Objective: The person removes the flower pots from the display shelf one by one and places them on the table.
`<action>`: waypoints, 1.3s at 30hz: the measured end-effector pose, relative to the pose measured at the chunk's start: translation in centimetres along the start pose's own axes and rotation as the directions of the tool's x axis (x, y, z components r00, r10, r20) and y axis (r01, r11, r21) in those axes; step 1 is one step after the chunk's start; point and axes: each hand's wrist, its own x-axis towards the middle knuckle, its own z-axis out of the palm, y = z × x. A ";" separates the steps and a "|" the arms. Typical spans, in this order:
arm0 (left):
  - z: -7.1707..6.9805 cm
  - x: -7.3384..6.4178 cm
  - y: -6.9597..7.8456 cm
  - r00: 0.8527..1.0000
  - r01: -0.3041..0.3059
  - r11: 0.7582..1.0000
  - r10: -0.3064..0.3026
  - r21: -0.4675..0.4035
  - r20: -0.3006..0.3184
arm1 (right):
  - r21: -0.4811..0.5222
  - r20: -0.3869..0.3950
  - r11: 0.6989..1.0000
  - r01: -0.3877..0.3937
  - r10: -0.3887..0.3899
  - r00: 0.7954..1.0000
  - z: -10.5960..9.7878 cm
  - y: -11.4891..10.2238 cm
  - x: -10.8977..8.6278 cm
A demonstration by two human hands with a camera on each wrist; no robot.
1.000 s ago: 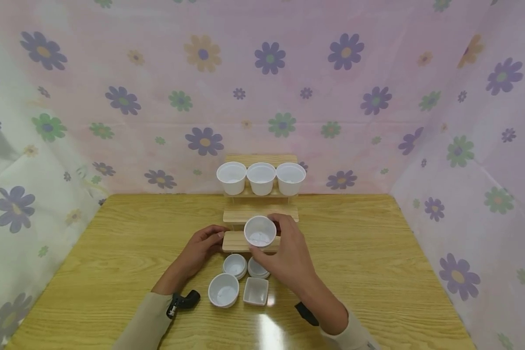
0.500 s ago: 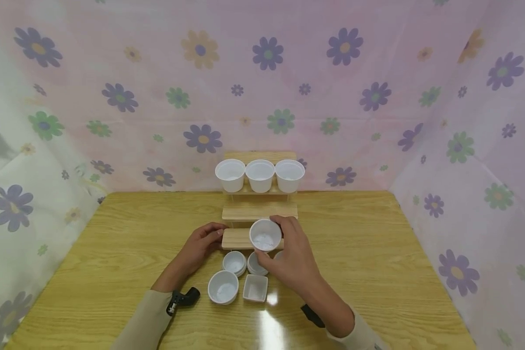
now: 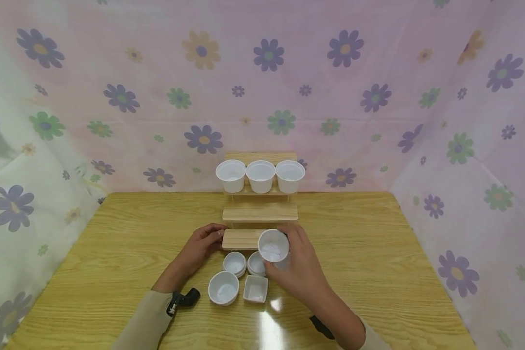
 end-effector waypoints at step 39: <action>0.1 -0.1 0.0 1.000 -0.003 1.000 0.003 -0.008 -0.006 | -0.086 0.204 0.988 -0.127 0.142 0.969 -2.4 -0.5 -3.5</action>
